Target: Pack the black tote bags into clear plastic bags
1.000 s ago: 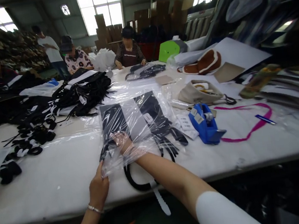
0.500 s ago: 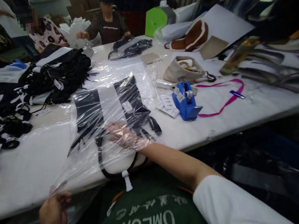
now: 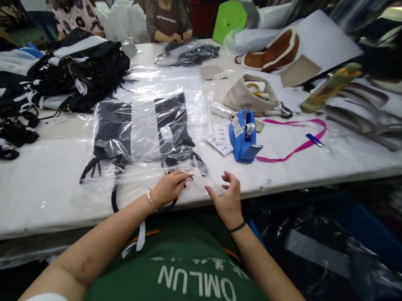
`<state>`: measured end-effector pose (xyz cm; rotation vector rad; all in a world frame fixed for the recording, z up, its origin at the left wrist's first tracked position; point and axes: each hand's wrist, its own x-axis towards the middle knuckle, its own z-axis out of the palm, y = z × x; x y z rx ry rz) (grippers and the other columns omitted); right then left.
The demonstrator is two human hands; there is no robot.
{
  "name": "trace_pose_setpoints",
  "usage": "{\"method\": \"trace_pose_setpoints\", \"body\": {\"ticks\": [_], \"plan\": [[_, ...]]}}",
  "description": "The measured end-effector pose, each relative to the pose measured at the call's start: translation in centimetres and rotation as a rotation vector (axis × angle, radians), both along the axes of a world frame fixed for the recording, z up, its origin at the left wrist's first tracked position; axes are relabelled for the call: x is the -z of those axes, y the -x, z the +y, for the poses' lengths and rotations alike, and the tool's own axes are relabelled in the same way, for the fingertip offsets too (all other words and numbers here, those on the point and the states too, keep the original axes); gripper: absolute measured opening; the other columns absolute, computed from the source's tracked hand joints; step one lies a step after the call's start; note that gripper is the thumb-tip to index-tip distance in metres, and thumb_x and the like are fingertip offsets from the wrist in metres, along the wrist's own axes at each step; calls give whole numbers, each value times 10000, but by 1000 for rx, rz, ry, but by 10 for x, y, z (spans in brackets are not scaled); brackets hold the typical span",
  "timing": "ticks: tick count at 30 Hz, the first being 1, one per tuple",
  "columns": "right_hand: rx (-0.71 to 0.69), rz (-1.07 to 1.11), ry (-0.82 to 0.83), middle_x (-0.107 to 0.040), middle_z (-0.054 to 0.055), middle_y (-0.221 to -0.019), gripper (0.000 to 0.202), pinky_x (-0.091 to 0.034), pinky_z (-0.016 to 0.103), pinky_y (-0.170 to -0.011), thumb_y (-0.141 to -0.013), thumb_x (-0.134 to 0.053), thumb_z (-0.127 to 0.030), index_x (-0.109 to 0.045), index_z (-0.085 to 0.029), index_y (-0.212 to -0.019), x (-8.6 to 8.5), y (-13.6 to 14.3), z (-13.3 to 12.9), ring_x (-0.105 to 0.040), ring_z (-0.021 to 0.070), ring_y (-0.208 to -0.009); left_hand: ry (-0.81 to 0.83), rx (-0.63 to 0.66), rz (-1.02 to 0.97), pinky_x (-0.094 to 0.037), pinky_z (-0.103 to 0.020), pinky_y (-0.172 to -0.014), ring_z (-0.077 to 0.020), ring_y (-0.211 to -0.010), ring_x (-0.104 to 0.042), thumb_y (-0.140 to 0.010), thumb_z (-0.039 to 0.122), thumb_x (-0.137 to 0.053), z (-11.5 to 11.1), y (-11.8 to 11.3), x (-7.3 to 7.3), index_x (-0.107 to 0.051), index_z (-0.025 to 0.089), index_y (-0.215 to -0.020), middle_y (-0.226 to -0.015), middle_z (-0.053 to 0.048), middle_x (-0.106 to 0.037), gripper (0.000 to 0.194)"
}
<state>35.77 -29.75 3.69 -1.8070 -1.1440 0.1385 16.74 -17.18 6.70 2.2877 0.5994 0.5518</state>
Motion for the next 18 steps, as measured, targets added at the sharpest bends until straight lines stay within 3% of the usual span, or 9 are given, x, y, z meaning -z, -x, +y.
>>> {"method": "trace_pose_setpoints", "body": {"ticks": [2, 6, 11, 15, 18], "plan": [[-67, 20, 70, -583, 204, -1267, 828, -514, 488, -949, -786, -690, -530, -399, -113, -1440, 5, -8, 23, -584, 290, -1120, -122, 44, 29, -445, -363, -1093, -193, -1255, -563, -972, 184, -379, -2, -13, 6, -576, 156, -1338, -1320, -126, -625, 417], [-186, 121, 172, -698, 143, -1107, 485, -514, 440, -951, -940, -429, -449, -617, -142, -1266, 9, -19, 43, -654, 244, -977, -349, -27, 161, -412, -404, -1122, -229, -1332, -502, -932, 100, -396, 12, -16, 13, -549, 125, -1356, -1396, -169, -563, 451], [-215, 288, 152, -686, 15, -766, 518, -555, 293, -677, -955, -347, -307, -482, -183, -1440, 4, -4, 23, -612, 147, -580, -517, -161, 315, -310, -486, -1165, -330, -1415, -379, -924, 153, -465, 51, -39, 20, -483, 33, -1389, -1488, -240, -436, 480], [-291, 302, 100, -617, -20, -646, 525, -532, 259, -618, -963, -349, -287, -449, -175, -1466, -1, 19, 7, -572, 135, -526, -492, -154, 341, -311, -493, -1149, -365, -1405, -373, -936, 237, -493, 65, -69, 25, -445, 13, -1407, -1485, -255, -424, 524], [-415, 249, 65, -589, -20, -592, 527, -527, 253, -589, -954, -363, -269, -462, -164, -1461, -12, 33, -5, -568, 139, -501, -476, -115, 320, -379, -425, -1112, -297, -1321, -487, -949, 261, -508, 80, -85, 22, -515, 42, -1339, -1421, -193, -496, 447]]}}
